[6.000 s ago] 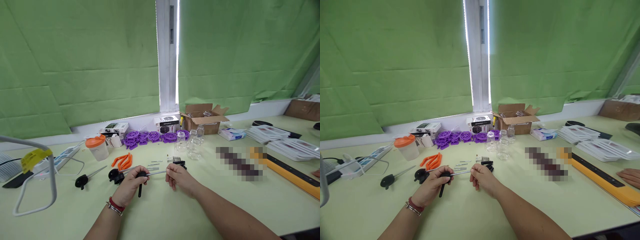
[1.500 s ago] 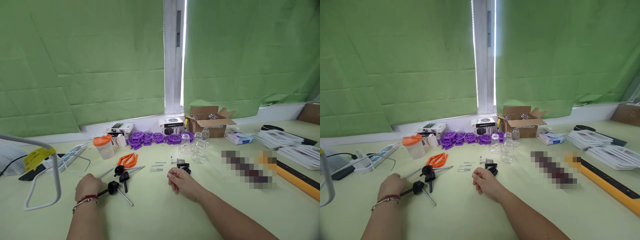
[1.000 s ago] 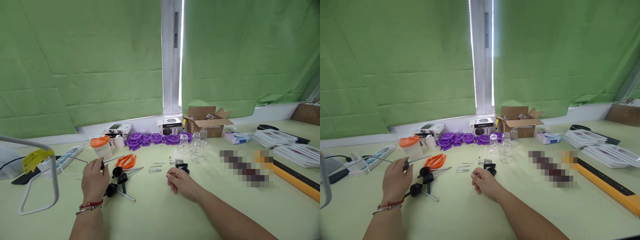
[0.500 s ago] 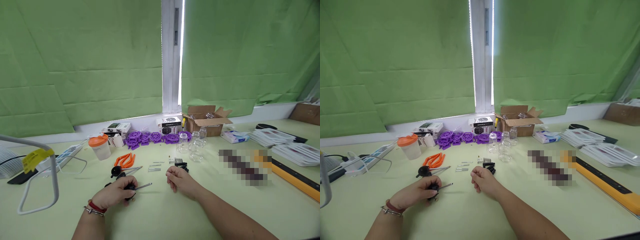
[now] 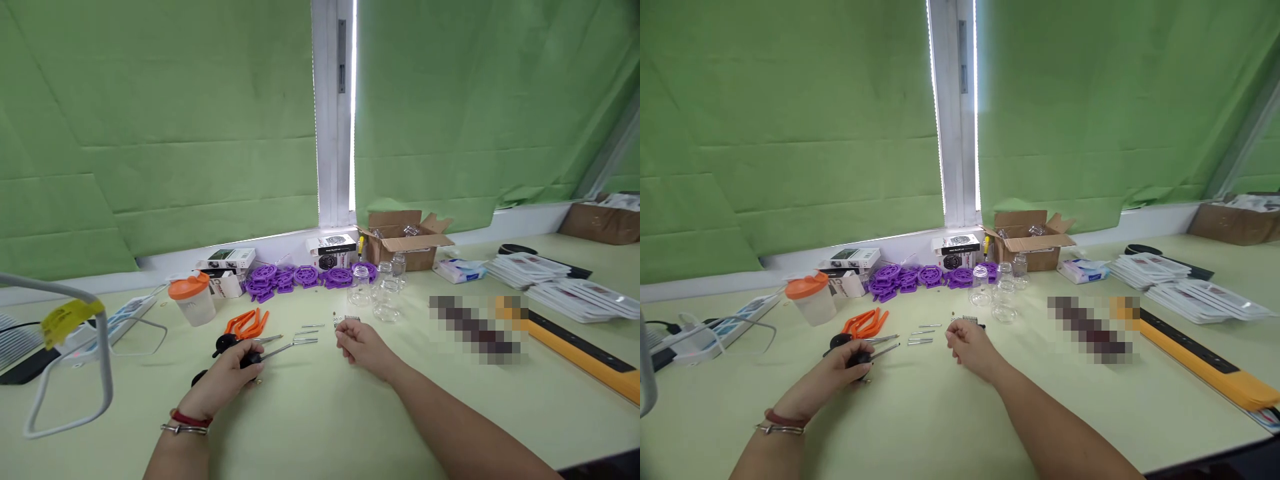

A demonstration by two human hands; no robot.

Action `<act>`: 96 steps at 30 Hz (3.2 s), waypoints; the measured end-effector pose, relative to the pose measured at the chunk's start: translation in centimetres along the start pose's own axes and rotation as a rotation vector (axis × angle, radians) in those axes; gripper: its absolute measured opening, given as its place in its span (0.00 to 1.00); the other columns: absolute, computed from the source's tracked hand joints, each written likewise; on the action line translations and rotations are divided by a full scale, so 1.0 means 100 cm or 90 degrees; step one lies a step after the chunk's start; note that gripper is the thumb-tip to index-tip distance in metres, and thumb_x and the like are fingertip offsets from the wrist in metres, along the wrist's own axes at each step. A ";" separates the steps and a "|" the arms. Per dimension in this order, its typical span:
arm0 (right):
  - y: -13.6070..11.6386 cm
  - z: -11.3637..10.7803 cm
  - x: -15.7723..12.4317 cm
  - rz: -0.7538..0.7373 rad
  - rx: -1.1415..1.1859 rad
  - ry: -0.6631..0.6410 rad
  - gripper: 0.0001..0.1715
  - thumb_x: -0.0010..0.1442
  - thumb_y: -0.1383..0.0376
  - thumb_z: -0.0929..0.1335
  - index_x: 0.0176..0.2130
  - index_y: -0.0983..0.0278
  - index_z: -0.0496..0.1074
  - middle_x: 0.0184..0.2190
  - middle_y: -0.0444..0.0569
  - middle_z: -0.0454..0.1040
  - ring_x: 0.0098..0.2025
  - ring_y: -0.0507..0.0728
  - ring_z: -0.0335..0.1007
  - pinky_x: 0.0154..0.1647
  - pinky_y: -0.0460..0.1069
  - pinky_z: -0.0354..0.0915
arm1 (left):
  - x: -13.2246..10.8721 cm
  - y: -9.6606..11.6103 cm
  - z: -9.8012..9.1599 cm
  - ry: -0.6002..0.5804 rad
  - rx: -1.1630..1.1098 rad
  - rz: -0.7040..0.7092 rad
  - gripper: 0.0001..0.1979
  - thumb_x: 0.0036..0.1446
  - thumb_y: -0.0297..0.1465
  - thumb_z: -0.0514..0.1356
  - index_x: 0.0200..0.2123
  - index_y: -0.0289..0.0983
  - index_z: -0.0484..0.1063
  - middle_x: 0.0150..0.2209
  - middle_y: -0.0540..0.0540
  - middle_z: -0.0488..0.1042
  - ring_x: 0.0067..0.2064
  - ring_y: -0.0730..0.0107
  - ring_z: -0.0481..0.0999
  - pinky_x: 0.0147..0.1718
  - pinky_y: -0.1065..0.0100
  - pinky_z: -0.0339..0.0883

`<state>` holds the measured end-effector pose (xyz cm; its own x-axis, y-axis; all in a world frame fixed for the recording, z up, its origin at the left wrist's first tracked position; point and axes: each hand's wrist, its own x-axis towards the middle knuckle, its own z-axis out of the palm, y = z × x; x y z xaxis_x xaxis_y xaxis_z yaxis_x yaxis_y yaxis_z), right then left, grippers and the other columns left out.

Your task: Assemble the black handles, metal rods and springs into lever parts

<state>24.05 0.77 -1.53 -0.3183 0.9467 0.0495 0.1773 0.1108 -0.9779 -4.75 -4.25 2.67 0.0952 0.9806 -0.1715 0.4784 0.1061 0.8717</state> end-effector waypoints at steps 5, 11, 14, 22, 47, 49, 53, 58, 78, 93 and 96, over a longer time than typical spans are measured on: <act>0.003 -0.019 0.043 -0.016 -0.344 0.139 0.14 0.58 0.60 0.59 0.37 0.63 0.70 0.28 0.47 0.71 0.28 0.52 0.66 0.27 0.45 0.60 | 0.011 0.006 0.024 0.135 0.004 0.143 0.20 0.45 0.40 0.61 0.41 0.37 0.67 0.37 0.43 0.71 0.36 0.62 0.71 0.36 0.62 0.66; 0.007 -0.021 0.087 0.032 -0.506 0.134 0.08 0.51 0.67 0.66 0.23 0.64 0.73 0.27 0.53 0.74 0.34 0.57 0.68 0.30 0.48 0.57 | 0.019 0.006 0.044 0.249 0.140 0.251 0.11 0.44 0.35 0.61 0.30 0.39 0.62 0.35 0.45 0.69 0.38 0.61 0.70 0.39 0.62 0.62; 0.009 -0.015 0.100 0.054 -0.551 0.126 0.07 0.48 0.69 0.69 0.19 0.65 0.72 0.25 0.54 0.74 0.34 0.60 0.69 0.31 0.48 0.56 | 0.020 0.003 0.044 0.238 0.139 0.243 0.11 0.46 0.34 0.61 0.32 0.39 0.62 0.36 0.45 0.69 0.39 0.61 0.70 0.38 0.62 0.62; 0.003 -0.010 0.109 0.036 -0.504 0.122 0.05 0.48 0.73 0.68 0.23 0.66 0.73 0.30 0.57 0.75 0.37 0.61 0.69 0.35 0.50 0.58 | 0.021 0.003 0.043 0.197 0.194 0.203 0.10 0.48 0.35 0.58 0.34 0.39 0.62 0.32 0.48 0.68 0.31 0.66 0.68 0.32 0.64 0.62; -0.008 0.022 -0.009 0.125 0.256 0.063 0.13 0.43 0.62 0.71 0.30 0.66 0.68 0.20 0.40 0.63 0.19 0.45 0.50 0.19 0.44 0.48 | 0.013 0.008 0.054 0.105 0.126 0.242 0.09 0.48 0.32 0.59 0.30 0.38 0.60 0.27 0.53 0.61 0.30 0.73 0.61 0.28 0.72 0.56; -0.007 0.020 -0.008 0.120 0.253 0.056 0.13 0.44 0.61 0.71 0.30 0.66 0.68 0.21 0.40 0.63 0.19 0.45 0.50 0.19 0.44 0.49 | 0.013 0.008 0.055 0.085 0.127 0.239 0.09 0.48 0.32 0.59 0.30 0.38 0.60 0.27 0.54 0.60 0.29 0.73 0.60 0.28 0.72 0.55; -0.007 0.015 -0.007 0.109 0.228 0.061 0.13 0.46 0.60 0.70 0.30 0.66 0.69 0.23 0.41 0.64 0.20 0.45 0.50 0.21 0.44 0.50 | 0.013 0.009 0.055 0.067 0.129 0.234 0.09 0.48 0.31 0.59 0.30 0.38 0.60 0.27 0.53 0.61 0.30 0.73 0.60 0.28 0.72 0.55; -0.010 0.010 -0.007 0.098 0.217 0.055 0.12 0.46 0.60 0.70 0.30 0.66 0.69 0.23 0.41 0.63 0.21 0.46 0.50 0.22 0.45 0.51 | 0.012 0.011 0.054 0.066 0.127 0.235 0.08 0.49 0.32 0.59 0.31 0.38 0.61 0.29 0.52 0.62 0.31 0.72 0.61 0.29 0.72 0.55; -0.006 0.009 -0.006 0.032 0.076 0.032 0.06 0.49 0.64 0.67 0.29 0.64 0.71 0.24 0.43 0.65 0.26 0.49 0.56 0.27 0.45 0.53 | 0.011 0.012 0.053 0.048 0.170 0.243 0.09 0.48 0.34 0.59 0.30 0.38 0.60 0.28 0.52 0.62 0.31 0.71 0.61 0.31 0.70 0.57; -0.003 0.009 -0.006 0.071 -0.021 0.016 0.13 0.52 0.57 0.65 0.25 0.64 0.67 0.20 0.40 0.58 0.21 0.48 0.48 0.24 0.45 0.48 | 0.009 0.014 0.052 0.057 0.208 0.253 0.09 0.48 0.33 0.59 0.30 0.39 0.60 0.28 0.53 0.62 0.30 0.71 0.60 0.29 0.71 0.54; -0.003 0.011 -0.006 0.081 -0.017 0.011 0.15 0.53 0.55 0.64 0.24 0.64 0.66 0.18 0.40 0.57 0.20 0.48 0.46 0.23 0.45 0.46 | 0.009 0.013 0.052 0.057 0.205 0.256 0.09 0.47 0.33 0.59 0.30 0.39 0.61 0.28 0.53 0.62 0.29 0.71 0.60 0.29 0.71 0.55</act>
<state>23.21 -0.18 -1.49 -0.2754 0.9587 -0.0712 0.2397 -0.0033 -0.9709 0.45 -4.05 1.25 0.2582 0.9452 0.1999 0.6646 -0.3239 0.6733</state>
